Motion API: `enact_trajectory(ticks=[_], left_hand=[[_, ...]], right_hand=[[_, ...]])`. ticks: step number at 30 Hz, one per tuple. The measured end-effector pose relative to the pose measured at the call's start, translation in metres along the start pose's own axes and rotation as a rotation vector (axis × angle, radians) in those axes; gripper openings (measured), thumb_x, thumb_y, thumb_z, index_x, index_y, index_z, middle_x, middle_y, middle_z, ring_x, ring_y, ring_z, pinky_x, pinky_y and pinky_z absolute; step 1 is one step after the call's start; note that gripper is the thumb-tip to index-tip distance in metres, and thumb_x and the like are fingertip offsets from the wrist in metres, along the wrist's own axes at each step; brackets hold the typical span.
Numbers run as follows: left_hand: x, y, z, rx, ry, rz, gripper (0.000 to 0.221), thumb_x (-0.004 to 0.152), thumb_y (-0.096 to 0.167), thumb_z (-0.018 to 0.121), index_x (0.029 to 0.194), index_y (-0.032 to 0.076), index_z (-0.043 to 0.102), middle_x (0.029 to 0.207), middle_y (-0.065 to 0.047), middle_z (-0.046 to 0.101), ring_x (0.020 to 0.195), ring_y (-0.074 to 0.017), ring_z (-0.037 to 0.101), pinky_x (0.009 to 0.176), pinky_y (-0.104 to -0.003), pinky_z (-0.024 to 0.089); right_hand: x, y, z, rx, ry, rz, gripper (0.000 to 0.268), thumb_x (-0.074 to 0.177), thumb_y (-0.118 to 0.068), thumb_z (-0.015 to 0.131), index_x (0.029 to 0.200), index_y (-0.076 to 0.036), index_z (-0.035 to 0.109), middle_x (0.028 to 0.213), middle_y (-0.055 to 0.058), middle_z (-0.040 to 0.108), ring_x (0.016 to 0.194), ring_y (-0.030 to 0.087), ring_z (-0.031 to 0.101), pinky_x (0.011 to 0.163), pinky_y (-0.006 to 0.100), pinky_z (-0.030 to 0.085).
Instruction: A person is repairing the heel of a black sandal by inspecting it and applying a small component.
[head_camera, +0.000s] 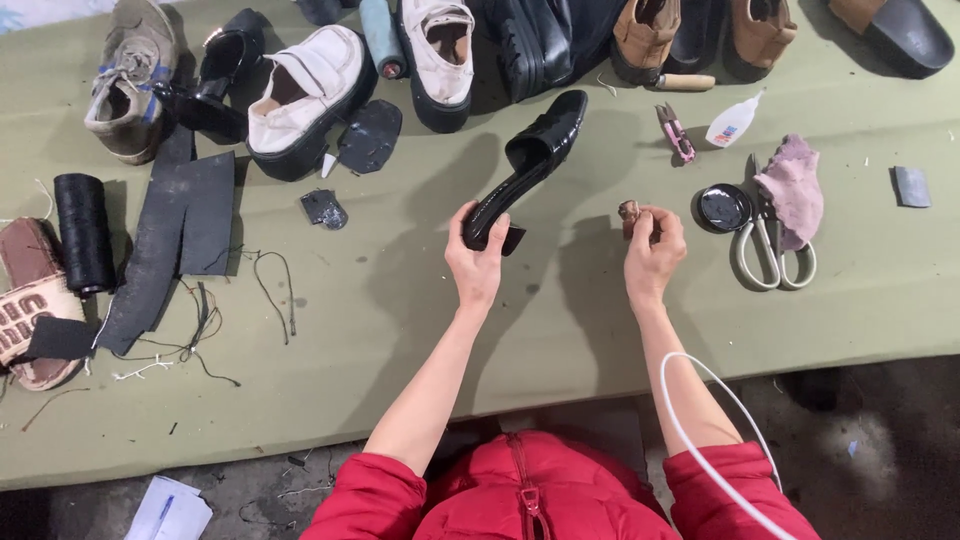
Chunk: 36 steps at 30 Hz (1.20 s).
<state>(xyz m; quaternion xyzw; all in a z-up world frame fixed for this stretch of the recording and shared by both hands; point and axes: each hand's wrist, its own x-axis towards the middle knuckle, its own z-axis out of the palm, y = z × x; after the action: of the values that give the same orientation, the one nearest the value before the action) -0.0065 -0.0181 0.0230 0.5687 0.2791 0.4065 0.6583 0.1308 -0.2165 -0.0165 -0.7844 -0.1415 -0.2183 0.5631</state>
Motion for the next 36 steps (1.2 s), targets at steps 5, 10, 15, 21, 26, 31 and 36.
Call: enact_trajectory(ticks=[5, 10, 15, 21, 26, 31, 36], left_hand=[[0.000, -0.008, -0.003, 0.113, 0.038, 0.076, 0.056, 0.084, 0.025, 0.089, 0.129, 0.005, 0.061, 0.108, -0.013, 0.067, 0.093, -0.0149, 0.065, 0.078, -0.030, 0.060], [0.001, -0.023, -0.003, 0.372, 0.053, 0.264, 0.062, 0.082, 0.031, 0.089, 0.134, 0.013, 0.060, 0.105, -0.005, 0.063, 0.097, -0.0191, 0.064, 0.081, -0.036, 0.057], [-0.003, -0.034, -0.002, 0.596, -0.026, 0.458, 0.071, 0.078, 0.031, 0.089, 0.139, 0.013, 0.058, 0.106, -0.007, 0.059, 0.099, -0.0267, 0.061, 0.085, -0.043, 0.052], [-0.010, -0.025, -0.006, 0.596, -0.180, 0.501, 0.076, 0.080, 0.029, 0.086, 0.146, 0.012, 0.052, 0.112, -0.010, 0.056, 0.104, -0.0307, 0.059, 0.089, -0.045, 0.049], [-0.012, -0.022, -0.006, 0.529, -0.213, 0.464, 0.077, 0.076, 0.030, 0.089, 0.143, 0.013, 0.055, 0.110, -0.009, 0.056, 0.103, -0.0287, 0.060, 0.090, -0.043, 0.052], [-0.012, -0.022, -0.005, 0.520, -0.207, 0.464, 0.073, 0.075, 0.037, 0.090, 0.139, 0.016, 0.058, 0.109, -0.005, 0.055, 0.102, -0.0250, 0.060, 0.090, -0.041, 0.053], [-0.015, -0.023, -0.004, 0.475, -0.266, 0.485, 0.077, 0.071, 0.037, 0.091, 0.138, 0.016, 0.059, 0.109, -0.008, 0.054, 0.102, -0.0278, 0.059, 0.093, -0.042, 0.052]], right_hand=[[0.001, 0.008, 0.001, -0.010, -0.008, -0.032, 0.014, 0.102, -0.008, 0.059, 0.100, -0.004, 0.072, 0.091, 0.017, 0.065, 0.087, 0.035, 0.068, 0.075, 0.040, 0.058], [0.000, 0.004, 0.002, -0.014, -0.004, -0.028, 0.014, 0.101, -0.008, 0.060, 0.100, -0.006, 0.074, 0.090, 0.016, 0.066, 0.086, 0.033, 0.069, 0.076, 0.040, 0.058], [0.001, 0.005, 0.002, -0.023, 0.001, -0.036, 0.013, 0.101, -0.007, 0.061, 0.099, -0.004, 0.074, 0.091, 0.017, 0.067, 0.088, 0.036, 0.068, 0.076, 0.041, 0.058], [-0.002, -0.004, 0.003, -0.025, 0.003, -0.014, 0.014, 0.101, -0.008, 0.061, 0.100, -0.006, 0.075, 0.089, 0.016, 0.067, 0.088, 0.034, 0.069, 0.077, 0.040, 0.057], [-0.001, -0.001, 0.002, -0.026, 0.006, -0.018, 0.014, 0.101, -0.009, 0.062, 0.100, -0.007, 0.075, 0.089, 0.015, 0.067, 0.088, 0.033, 0.069, 0.078, 0.039, 0.058], [0.000, 0.002, 0.002, -0.039, 0.005, -0.029, 0.014, 0.101, -0.009, 0.062, 0.100, -0.007, 0.075, 0.089, 0.015, 0.067, 0.089, 0.034, 0.068, 0.077, 0.040, 0.057], [0.000, -0.001, 0.001, -0.039, -0.010, -0.015, 0.014, 0.102, -0.009, 0.061, 0.100, -0.007, 0.075, 0.089, 0.015, 0.067, 0.091, 0.033, 0.068, 0.080, 0.040, 0.057]])
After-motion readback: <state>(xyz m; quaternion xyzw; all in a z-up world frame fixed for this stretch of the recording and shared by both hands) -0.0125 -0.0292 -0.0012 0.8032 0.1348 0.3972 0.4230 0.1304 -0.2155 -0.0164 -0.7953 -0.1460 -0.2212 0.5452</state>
